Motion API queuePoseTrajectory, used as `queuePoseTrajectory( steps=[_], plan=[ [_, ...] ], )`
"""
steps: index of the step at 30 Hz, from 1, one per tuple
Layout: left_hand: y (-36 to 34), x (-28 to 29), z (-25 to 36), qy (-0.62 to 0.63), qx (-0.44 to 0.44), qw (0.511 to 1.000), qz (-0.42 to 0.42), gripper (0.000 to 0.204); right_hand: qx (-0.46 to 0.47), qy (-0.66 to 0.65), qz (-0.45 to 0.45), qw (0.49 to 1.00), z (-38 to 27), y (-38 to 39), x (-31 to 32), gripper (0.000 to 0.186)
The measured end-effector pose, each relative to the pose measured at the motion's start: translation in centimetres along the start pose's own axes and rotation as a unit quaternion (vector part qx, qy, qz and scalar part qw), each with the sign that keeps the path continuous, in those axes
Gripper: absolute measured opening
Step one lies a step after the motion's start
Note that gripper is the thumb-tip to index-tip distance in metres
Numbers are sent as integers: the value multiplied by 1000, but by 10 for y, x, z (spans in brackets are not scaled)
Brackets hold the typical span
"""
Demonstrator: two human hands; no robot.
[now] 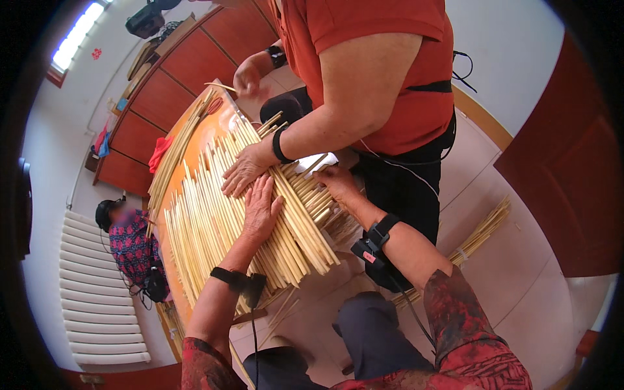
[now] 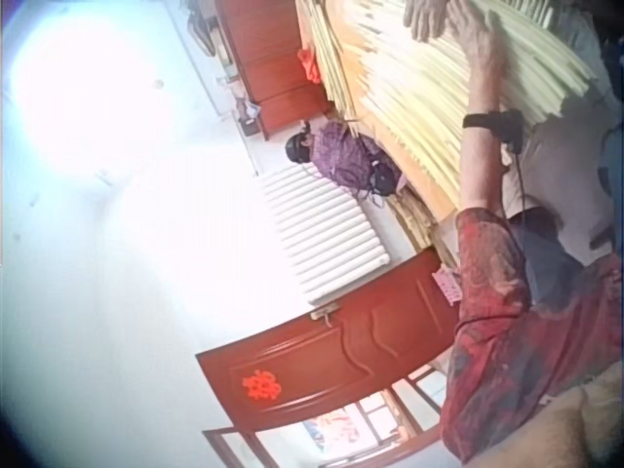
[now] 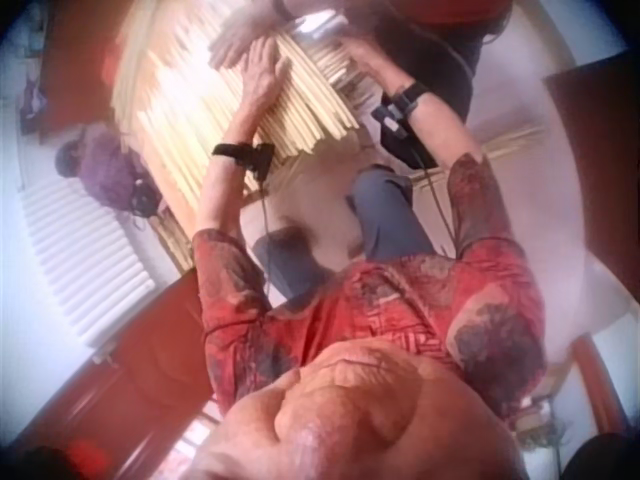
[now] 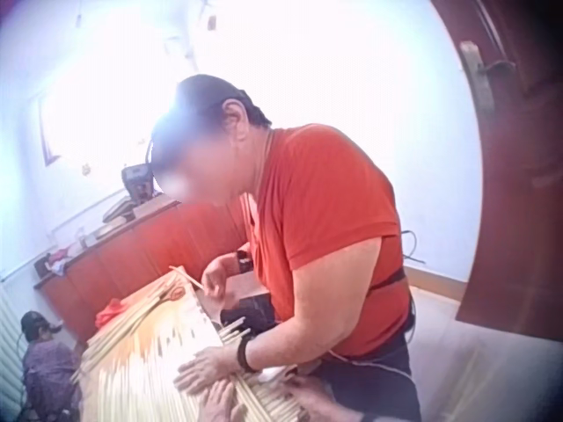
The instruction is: The person gathers wooden sticks from the floor, moves to a table, and arranges the sticks into a flat row with the help of another person.
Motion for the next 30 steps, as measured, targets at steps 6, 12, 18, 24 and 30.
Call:
queuePoseTrajectory(
  steps=[6,12,18,24,30],
  plan=[
    [0,3,1,6,16,1000,-21,56,34,4,-12,999,-1,-2,-5,22],
    [3,1,5,6,30,999,-30,61,56,16,-8,998,-1,4,-7,22],
    [2,3,8,18,36,999,-32,61,6,69,-46,996,-1,4,-1,31],
    [4,6,0,11,34,999,-22,61,247,551,57,795,-78,75,-21,30],
    [1,-10,-10,11,2,1000,-11,62,427,491,-122,749,-58,106,-106,46]
  ],
)
Point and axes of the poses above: each hand's wrist, its own y-axis away from the middle knuckle, its own x-axis out of the back of the hand, z = x × y, the point moved 5 cm from there along -y, towards the middle knuckle, and after that the axes turned 5 degrees about -x, right-handed, at the moved point
